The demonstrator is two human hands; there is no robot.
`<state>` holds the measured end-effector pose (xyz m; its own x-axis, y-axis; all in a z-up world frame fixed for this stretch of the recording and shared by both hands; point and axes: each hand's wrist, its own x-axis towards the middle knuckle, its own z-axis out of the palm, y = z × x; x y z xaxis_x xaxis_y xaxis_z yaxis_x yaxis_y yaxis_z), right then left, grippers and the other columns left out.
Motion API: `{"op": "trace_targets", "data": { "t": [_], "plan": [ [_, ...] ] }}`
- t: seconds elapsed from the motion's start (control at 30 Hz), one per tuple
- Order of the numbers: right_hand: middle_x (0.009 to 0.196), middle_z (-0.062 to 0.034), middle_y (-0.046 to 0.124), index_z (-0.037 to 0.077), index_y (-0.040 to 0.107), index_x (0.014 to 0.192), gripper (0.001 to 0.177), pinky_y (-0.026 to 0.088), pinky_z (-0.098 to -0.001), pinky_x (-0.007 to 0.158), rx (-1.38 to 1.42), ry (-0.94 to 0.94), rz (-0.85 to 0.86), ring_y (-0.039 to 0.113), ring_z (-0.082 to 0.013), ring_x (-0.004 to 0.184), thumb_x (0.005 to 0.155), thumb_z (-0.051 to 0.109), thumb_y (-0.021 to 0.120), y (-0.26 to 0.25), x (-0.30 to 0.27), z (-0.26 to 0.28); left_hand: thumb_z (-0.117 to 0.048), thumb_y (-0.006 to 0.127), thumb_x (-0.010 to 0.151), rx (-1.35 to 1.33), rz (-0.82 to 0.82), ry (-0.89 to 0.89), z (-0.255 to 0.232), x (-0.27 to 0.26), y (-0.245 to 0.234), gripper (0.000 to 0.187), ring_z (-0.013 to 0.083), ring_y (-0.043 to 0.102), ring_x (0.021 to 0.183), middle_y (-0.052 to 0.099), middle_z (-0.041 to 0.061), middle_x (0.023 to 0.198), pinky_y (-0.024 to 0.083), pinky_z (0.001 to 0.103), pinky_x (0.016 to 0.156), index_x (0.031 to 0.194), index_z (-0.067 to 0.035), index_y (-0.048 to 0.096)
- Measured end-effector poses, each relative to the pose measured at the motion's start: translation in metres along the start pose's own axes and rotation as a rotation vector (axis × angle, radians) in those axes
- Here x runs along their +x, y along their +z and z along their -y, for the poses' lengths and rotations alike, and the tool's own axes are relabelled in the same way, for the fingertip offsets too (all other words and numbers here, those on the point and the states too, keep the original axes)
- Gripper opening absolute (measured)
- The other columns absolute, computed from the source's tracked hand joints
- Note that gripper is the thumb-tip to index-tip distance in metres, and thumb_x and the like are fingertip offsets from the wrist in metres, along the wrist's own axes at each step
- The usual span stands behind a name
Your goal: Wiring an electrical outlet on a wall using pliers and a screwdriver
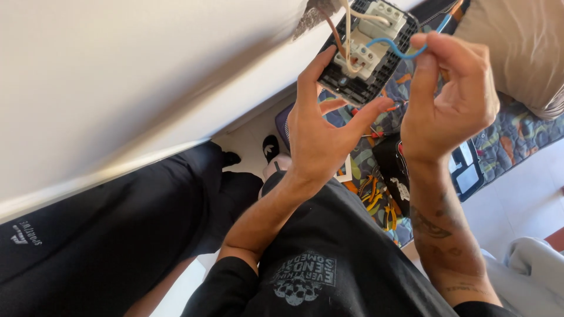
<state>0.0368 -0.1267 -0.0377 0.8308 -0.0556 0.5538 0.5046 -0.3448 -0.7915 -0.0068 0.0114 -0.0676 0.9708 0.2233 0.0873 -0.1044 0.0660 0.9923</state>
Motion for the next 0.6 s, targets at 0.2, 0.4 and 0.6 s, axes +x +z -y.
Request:
{"op": "trace_targets", "data": {
  "t": [0.2,0.4,0.6],
  "plan": [
    [0.118,-0.0094,0.07,-0.001,0.074,0.121,0.029,0.055,-0.0339,0.083,-0.58,-0.425,0.01,0.066,-0.0253,0.098,0.101,-0.019,0.083,-0.002,0.015,-0.006,-0.032,0.09,0.092,0.057,-0.053,0.204,0.008,-0.002,0.005,0.078,0.014,0.074,0.113,0.069,0.012,0.13,0.068,0.028,0.096,0.149,-0.004,0.045],
    [0.12,-0.0118,0.068,-0.001,0.072,0.124,0.037,0.053,-0.0382,0.085,-0.582,-0.553,-0.008,0.064,-0.0299,0.105,0.093,-0.02,0.075,0.004,0.023,-0.005,-0.035,0.088,0.094,0.118,-0.088,0.235,0.005,0.001,0.004,0.072,0.0141,0.076,0.11,0.072,0.011,0.125,0.068,0.027,0.095,0.146,-0.001,0.051],
    [0.112,-0.0123,0.064,0.001,0.072,0.115,0.027,0.051,-0.038,0.083,-0.583,-0.489,-0.037,0.065,-0.0305,0.103,0.095,-0.016,0.08,-0.002,0.024,-0.022,-0.039,0.09,0.092,0.181,-0.115,0.283,0.003,0.005,0.002,0.07,0.0119,0.077,0.105,0.074,0.009,0.118,0.066,0.026,0.093,0.141,-0.004,0.054]
  ]
}}
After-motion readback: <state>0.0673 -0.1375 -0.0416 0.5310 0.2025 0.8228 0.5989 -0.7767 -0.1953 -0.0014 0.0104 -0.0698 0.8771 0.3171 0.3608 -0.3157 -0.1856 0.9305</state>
